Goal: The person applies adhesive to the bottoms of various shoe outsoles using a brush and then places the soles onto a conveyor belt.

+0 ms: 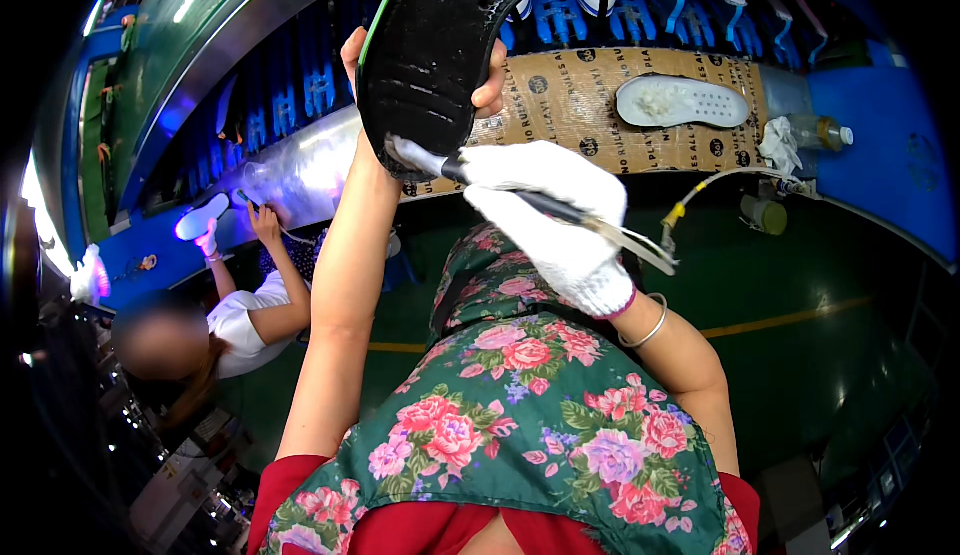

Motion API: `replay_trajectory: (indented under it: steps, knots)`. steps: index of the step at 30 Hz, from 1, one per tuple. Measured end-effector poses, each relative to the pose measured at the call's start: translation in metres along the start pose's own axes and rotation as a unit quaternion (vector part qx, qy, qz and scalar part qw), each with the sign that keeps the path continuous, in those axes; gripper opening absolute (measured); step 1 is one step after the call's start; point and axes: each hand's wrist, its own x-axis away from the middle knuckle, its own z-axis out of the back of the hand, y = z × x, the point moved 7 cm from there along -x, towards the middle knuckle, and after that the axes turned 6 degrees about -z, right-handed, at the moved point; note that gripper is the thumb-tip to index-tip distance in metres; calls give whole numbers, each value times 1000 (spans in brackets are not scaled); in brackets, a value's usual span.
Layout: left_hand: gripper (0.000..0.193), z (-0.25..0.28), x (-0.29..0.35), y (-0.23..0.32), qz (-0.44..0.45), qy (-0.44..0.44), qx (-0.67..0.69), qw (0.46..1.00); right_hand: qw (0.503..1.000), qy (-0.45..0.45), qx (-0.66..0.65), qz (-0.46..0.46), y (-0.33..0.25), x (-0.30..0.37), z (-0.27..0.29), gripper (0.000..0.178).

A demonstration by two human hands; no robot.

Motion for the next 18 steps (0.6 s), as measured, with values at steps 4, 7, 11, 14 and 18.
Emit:
replay_trajectory:
  steps: [4,7,11,14,18]
  knots:
    - [90,9,19,-4,19,104,19,994,978,-122,-127,-113,7,10,-14,18]
    - [85,17,39,-12,47,186,16,981,992,-32,-67,-105,3,-6,15,23]
    - [78,12,63,-28,4,226,98,969,982,-20,137,132,-23,-37,33,18]
    - [85,4,74,-51,41,298,59,952,929,82,273,235,-30,-61,65,17]
    - [84,11,73,-53,36,241,82,966,875,52,359,320,-35,-54,45,23]
